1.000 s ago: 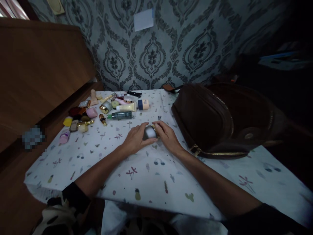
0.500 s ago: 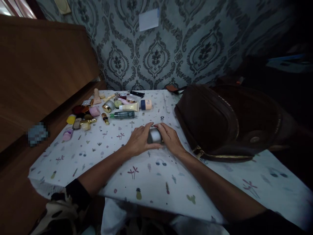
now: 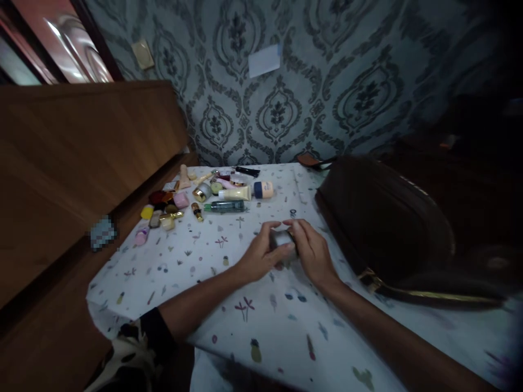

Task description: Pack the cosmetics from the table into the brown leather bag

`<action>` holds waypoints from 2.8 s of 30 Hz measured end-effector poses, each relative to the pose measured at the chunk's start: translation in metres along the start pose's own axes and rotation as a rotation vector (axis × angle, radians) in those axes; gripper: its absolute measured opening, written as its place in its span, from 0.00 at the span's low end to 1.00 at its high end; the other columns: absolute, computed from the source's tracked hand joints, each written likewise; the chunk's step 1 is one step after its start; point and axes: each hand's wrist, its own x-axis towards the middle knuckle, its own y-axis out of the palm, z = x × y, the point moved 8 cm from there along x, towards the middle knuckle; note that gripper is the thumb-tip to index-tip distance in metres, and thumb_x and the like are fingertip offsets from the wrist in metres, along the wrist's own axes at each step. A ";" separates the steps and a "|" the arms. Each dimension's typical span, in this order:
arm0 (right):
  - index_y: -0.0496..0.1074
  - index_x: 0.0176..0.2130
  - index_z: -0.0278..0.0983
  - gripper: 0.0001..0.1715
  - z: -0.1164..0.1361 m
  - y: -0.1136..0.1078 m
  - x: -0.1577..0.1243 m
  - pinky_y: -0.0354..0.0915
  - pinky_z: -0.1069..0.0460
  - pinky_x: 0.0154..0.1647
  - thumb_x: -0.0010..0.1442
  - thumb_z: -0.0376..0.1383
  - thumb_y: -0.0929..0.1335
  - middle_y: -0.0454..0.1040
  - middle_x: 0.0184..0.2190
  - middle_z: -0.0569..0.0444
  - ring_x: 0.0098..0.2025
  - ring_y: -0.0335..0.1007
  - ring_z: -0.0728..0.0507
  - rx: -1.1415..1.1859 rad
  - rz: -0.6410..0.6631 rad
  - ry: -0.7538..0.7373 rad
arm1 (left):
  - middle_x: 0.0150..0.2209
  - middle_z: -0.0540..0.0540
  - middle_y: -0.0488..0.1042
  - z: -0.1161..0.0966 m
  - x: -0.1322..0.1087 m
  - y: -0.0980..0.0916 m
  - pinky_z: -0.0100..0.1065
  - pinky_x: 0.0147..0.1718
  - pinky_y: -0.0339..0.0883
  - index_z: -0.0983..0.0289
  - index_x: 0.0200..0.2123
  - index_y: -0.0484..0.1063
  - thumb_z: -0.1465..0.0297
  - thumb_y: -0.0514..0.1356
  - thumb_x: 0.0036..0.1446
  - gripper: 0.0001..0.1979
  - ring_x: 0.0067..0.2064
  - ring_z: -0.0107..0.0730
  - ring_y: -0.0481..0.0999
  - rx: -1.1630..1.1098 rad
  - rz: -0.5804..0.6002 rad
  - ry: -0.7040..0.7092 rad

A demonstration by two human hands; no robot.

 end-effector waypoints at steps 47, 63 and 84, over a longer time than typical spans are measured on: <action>0.75 0.33 0.36 0.36 -0.024 0.008 0.002 0.65 0.47 0.43 0.62 0.61 0.58 0.77 0.31 0.49 0.39 0.72 0.40 0.210 0.011 0.224 | 0.55 0.60 0.69 -0.024 -0.004 -0.008 0.46 0.55 0.68 0.59 0.59 0.58 0.59 0.68 0.54 0.34 0.57 0.47 0.72 0.565 -0.042 0.321; 0.67 0.29 0.37 0.36 -0.034 0.036 -0.007 0.60 0.53 0.26 0.51 0.67 0.65 0.66 0.22 0.58 0.25 0.62 0.47 0.647 0.192 0.518 | 0.43 0.57 0.75 -0.015 -0.001 -0.016 0.42 0.36 0.70 0.60 0.57 0.54 0.46 0.65 0.51 0.39 0.39 0.48 0.79 0.674 -0.033 0.048; 0.66 0.56 0.38 0.26 0.021 0.005 -0.010 0.65 0.43 0.52 0.68 0.51 0.58 0.71 0.50 0.44 0.50 0.70 0.39 -0.101 0.158 -0.093 | 0.21 0.42 0.62 0.016 0.001 -0.003 0.21 0.14 0.48 0.58 0.43 0.60 0.39 0.50 0.58 0.28 0.16 0.21 0.62 -0.218 0.012 -0.262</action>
